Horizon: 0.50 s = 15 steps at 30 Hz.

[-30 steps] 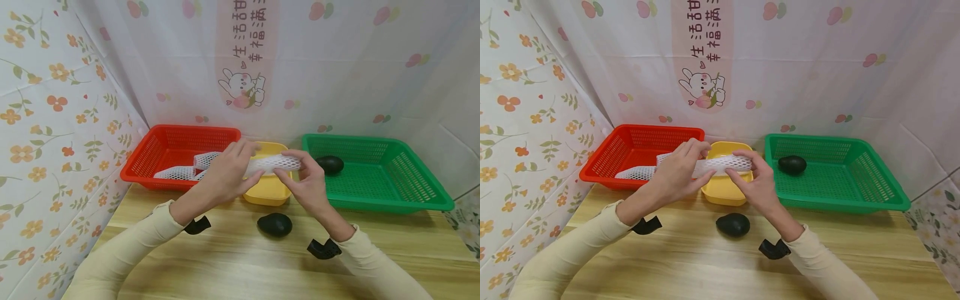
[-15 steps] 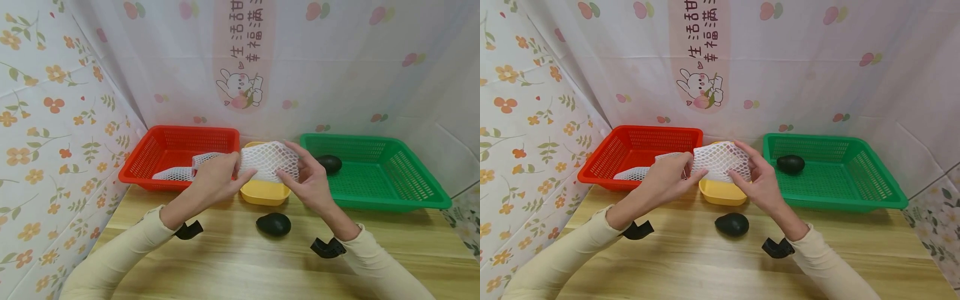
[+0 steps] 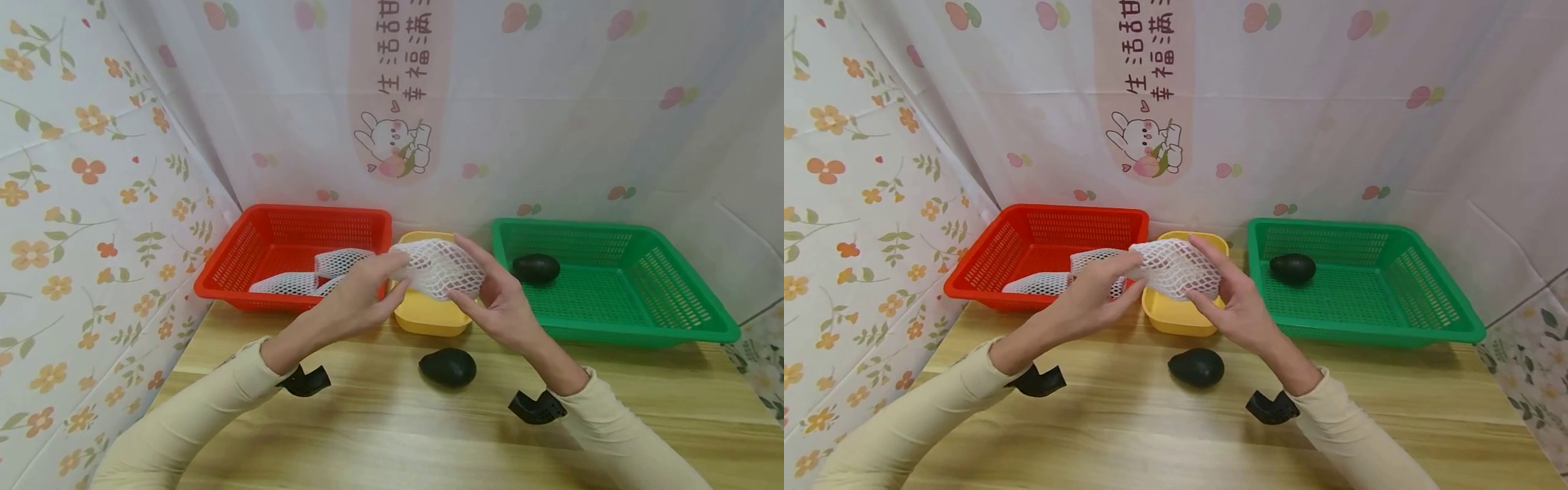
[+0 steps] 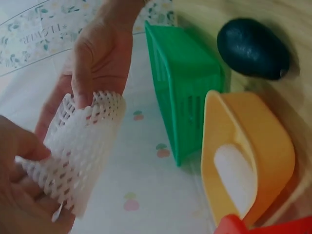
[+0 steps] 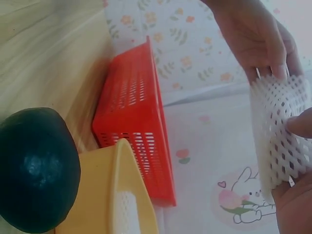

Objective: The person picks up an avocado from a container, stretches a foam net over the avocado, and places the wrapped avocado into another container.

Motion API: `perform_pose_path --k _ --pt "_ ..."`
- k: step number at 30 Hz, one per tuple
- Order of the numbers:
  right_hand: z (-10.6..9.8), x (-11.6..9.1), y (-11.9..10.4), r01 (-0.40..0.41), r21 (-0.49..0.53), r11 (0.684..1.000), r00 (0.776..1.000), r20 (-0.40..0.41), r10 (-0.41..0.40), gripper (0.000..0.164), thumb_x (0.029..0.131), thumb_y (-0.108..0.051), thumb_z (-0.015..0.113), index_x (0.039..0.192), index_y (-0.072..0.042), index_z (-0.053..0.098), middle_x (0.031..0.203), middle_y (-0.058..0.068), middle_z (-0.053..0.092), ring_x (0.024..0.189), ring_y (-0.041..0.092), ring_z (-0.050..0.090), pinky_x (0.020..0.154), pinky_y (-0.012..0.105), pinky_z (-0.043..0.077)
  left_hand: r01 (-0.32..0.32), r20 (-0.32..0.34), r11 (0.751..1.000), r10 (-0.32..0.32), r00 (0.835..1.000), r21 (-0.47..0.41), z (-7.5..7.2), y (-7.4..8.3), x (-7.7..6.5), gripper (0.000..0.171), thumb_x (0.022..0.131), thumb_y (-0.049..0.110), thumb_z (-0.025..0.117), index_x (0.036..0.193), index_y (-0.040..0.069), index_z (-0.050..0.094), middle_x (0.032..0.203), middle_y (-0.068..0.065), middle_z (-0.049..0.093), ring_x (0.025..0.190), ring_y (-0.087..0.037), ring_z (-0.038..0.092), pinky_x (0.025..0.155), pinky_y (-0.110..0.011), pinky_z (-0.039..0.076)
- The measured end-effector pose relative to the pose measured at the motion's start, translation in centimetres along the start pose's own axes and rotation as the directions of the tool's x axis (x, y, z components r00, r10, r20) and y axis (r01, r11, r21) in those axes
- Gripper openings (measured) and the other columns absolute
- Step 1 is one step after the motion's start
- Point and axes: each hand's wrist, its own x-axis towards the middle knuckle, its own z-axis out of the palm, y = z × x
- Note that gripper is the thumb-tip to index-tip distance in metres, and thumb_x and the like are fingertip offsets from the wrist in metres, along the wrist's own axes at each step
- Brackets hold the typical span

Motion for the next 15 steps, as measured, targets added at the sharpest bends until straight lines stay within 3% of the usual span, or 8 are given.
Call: perform_pose_path --k 2,5,9,11,14,15 --pt "0.0 0.0 -0.1 -0.004 0.000 1.000 1.000 0.006 0.004 0.088 0.084 0.030 0.059 0.158 -0.006 0.032 0.149 0.020 0.040 0.112 0.034 0.054 0.081 0.035 0.058 0.018 0.051 0.996 -0.014 0.999 -0.088 -0.1 0.0 0.0 0.032 0.095 0.005 0.069 0.125 -0.004 0.062 0.107 -0.009 0.070 0.090 -0.021 0.061 0.090 -0.029 0.053" --pt "-0.2 -0.1 -0.2 -0.006 0.010 1.000 1.000 0.007 0.006 0.086 0.085 0.029 0.059 0.159 -0.006 0.030 0.148 0.019 0.040 0.107 0.033 0.058 0.077 0.037 0.059 0.098 0.133 0.972 -0.071 0.989 -0.212 -0.2 -0.1 0.0 0.037 0.098 0.012 0.067 0.131 -0.002 0.057 0.099 -0.005 0.065 0.086 -0.018 0.057 0.082 -0.027 0.054" --pt "-0.3 -0.2 -0.5 -0.016 0.018 1.000 1.000 -0.005 0.016 0.081 0.089 0.023 0.061 0.158 -0.006 0.030 0.143 0.018 0.044 0.085 0.024 0.062 0.062 0.026 0.057 0.224 0.255 0.900 -0.133 0.958 -0.375 -0.1 -0.4 0.2 0.044 0.099 0.018 0.065 0.138 0.001 0.051 0.112 -0.003 0.062 0.097 -0.019 0.057 0.086 -0.030 0.054" --pt "-0.3 -0.3 -0.6 -0.020 0.031 0.999 1.000 -0.004 0.020 0.079 0.090 0.021 0.062 0.158 -0.004 0.030 0.139 0.020 0.046 0.081 0.023 0.061 0.058 0.025 0.056 0.253 0.303 0.860 -0.122 0.945 -0.444 0.0 -0.7 0.2 0.050 0.098 0.017 0.066 0.142 0.001 0.048 0.124 -0.005 0.062 0.103 -0.021 0.059 0.091 -0.032 0.053" --pt "-0.1 -0.3 -0.7 -0.043 0.064 0.997 0.999 0.012 0.043 0.079 0.089 0.019 0.064 0.158 -0.003 0.030 0.141 0.020 0.042 0.087 0.025 0.063 0.065 0.027 0.058 0.251 0.318 0.836 -0.098 0.943 -0.489 0.4 -0.9 0.2 0.055 0.096 0.017 0.068 0.144 0.002 0.046 0.131 -0.006 0.060 0.109 -0.021 0.059 0.096 -0.034 0.051" --pt "0.1 -0.3 -0.7 -0.053 0.075 0.996 0.998 0.021 0.052 0.079 0.089 0.019 0.064 0.158 -0.004 0.031 0.140 0.020 0.042 0.096 0.029 0.062 0.069 0.032 0.060 0.250 0.313 0.832 -0.098 0.945 -0.496 0.5 -1.0 0.2 0.056 0.095 0.017 0.069 0.144 0.002 0.045 0.131 -0.006 0.059 0.110 -0.021 0.060 0.096 -0.034 0.051"
